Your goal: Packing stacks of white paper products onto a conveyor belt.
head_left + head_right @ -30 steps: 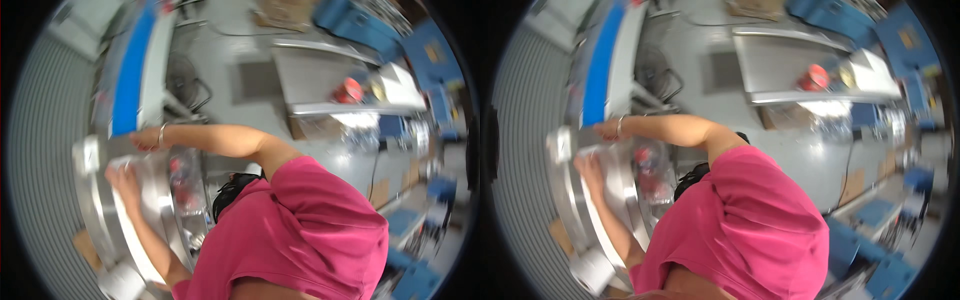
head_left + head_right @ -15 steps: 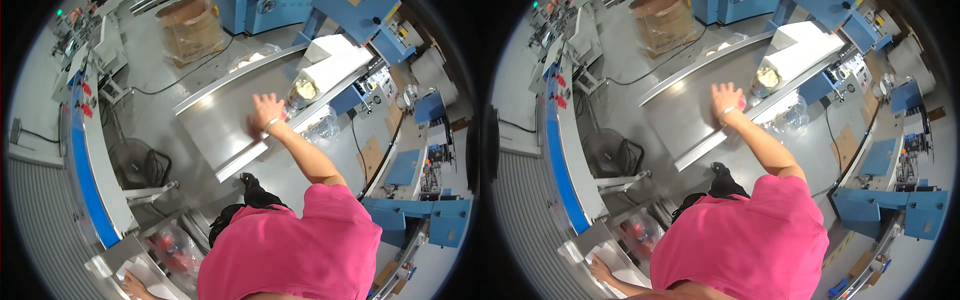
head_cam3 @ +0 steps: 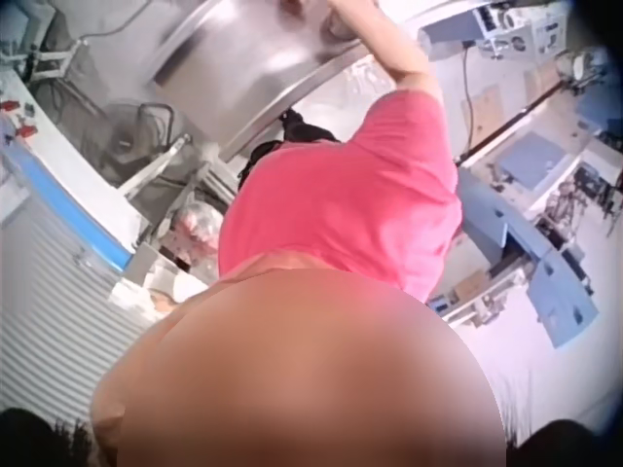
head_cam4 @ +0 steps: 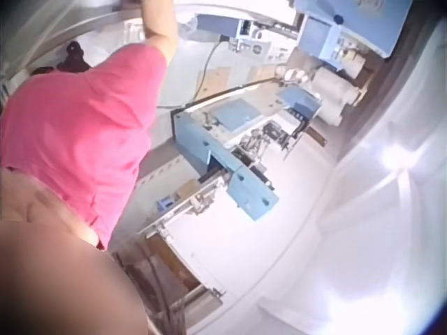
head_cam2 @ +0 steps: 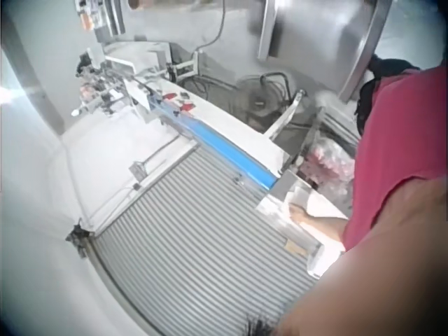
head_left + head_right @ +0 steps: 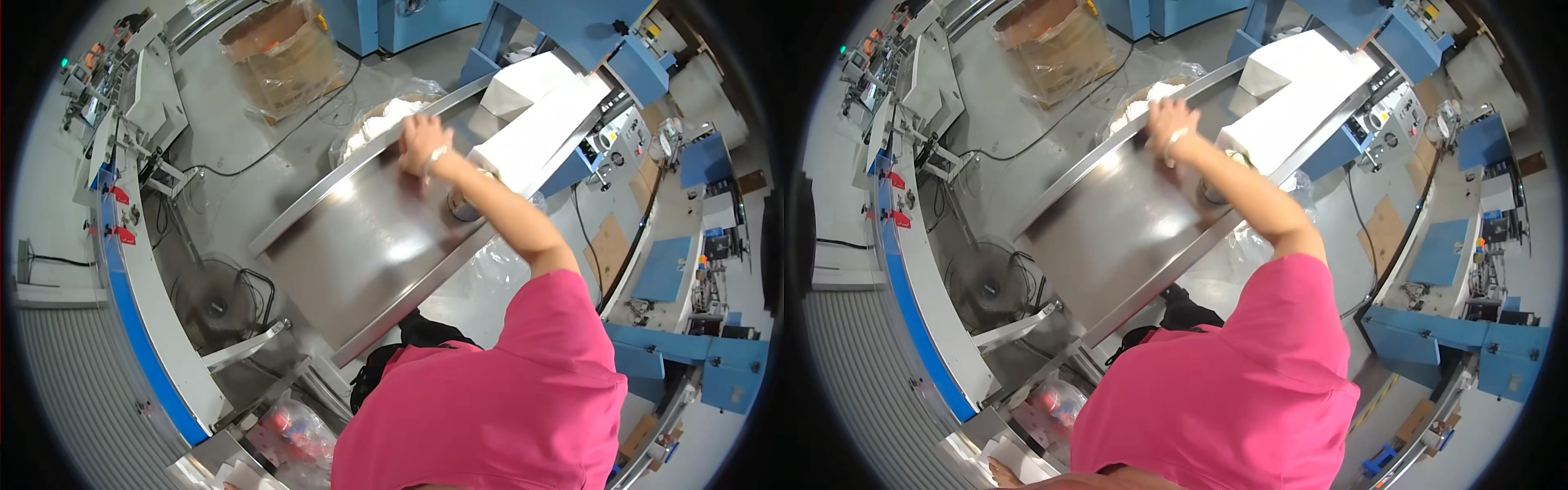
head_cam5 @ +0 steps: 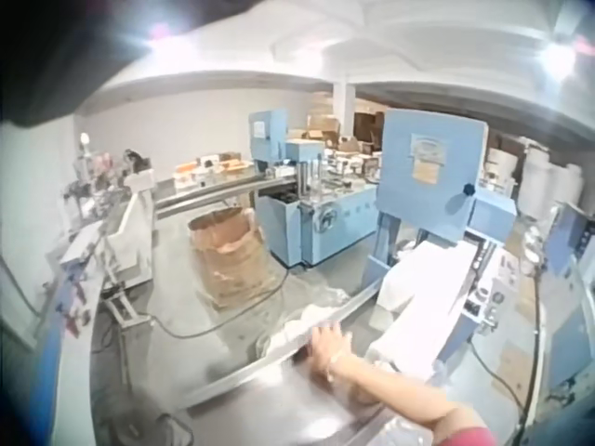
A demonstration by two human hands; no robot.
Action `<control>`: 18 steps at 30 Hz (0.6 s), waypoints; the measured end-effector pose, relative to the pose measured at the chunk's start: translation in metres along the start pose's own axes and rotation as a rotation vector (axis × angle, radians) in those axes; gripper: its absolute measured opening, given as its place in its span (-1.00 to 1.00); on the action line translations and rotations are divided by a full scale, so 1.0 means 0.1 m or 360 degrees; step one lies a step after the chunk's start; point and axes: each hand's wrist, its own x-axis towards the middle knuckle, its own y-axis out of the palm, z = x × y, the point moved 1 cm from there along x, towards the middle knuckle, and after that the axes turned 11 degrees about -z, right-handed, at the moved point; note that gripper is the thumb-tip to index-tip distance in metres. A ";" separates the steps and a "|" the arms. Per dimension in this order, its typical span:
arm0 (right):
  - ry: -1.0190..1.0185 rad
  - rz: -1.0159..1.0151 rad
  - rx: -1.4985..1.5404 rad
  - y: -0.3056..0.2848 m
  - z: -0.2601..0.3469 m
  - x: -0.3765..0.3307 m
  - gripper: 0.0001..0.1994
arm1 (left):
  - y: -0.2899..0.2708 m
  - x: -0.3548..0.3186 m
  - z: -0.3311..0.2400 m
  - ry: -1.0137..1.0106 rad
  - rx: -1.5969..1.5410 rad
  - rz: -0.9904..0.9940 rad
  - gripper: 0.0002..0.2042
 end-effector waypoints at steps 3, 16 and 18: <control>0.0380 0.0089 -0.0057 0.08 -0.69 0.55 -0.27 | -0.44 -0.05 -0.28 -0.0202 -0.0267 0.0087 -0.50; -0.0775 -0.0638 -0.0027 0.18 0.33 0.40 -0.45 | 0.12 -0.35 0.04 -0.0308 -0.0540 -0.0215 -0.57; -0.1290 -0.0661 0.0521 0.16 1.24 -0.07 -0.51 | -0.04 -0.43 -0.34 -0.0349 -0.0482 -0.0151 -0.61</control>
